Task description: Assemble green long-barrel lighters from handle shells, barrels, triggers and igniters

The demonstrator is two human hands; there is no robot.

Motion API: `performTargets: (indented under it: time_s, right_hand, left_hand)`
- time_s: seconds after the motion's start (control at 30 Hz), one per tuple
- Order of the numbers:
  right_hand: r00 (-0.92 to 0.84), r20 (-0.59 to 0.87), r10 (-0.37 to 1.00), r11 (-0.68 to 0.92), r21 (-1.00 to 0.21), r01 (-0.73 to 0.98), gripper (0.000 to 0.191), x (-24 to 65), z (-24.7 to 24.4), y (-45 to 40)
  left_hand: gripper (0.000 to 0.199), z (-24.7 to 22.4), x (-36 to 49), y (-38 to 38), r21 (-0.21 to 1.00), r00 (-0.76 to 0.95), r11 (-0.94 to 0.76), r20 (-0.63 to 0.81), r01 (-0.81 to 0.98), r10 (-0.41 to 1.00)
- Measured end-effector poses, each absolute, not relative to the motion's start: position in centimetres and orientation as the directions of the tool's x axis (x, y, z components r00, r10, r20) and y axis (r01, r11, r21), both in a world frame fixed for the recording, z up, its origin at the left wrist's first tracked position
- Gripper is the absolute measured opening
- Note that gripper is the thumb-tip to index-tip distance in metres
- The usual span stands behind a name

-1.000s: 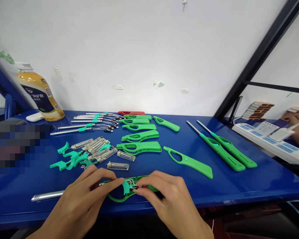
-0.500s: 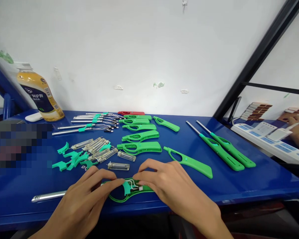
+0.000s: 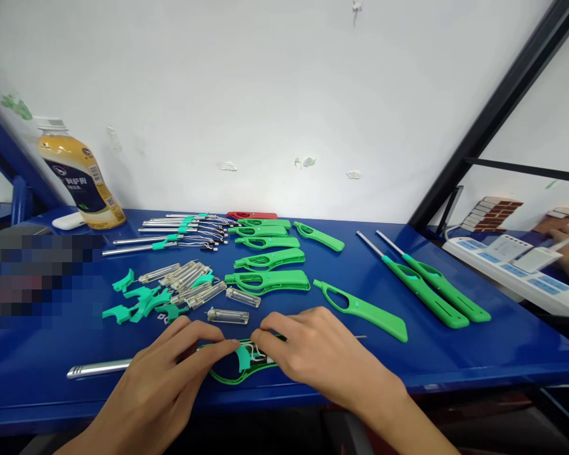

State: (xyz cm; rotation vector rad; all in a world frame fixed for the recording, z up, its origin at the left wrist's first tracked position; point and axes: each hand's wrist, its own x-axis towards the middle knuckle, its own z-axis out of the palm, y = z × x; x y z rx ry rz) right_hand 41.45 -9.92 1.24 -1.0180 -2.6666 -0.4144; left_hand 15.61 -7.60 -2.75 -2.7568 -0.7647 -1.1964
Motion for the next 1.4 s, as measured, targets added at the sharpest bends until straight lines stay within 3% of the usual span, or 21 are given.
performTargets:
  time_s: [0.17, 0.77, 1.4]
  right_hand:
    - [-0.736, 0.385, 0.556, 0.724, 0.211, 0.657, 0.024, 41.5, 1.3, -10.1]
    - [-0.787, 0.352, 0.506, 0.733, 0.305, 0.608, 0.026, 41.0, 1.0, -9.4]
    - [-0.652, 0.391, 0.650, 0.658, 0.140, 0.740, 0.022, 40.9, 0.9, -9.1]
  left_hand:
    - [0.054, -2.9, 15.6, -7.5, 0.156, 0.583, -0.877, 0.692, 0.454, 0.425]
    - [0.047, -2.7, 15.6, -7.3, 0.186, 0.573, -0.881, 0.698, 0.435, 0.430]
    - [0.045, -2.9, 15.5, -7.4, 0.203, 0.562, -0.880, 0.702, 0.431, 0.437]
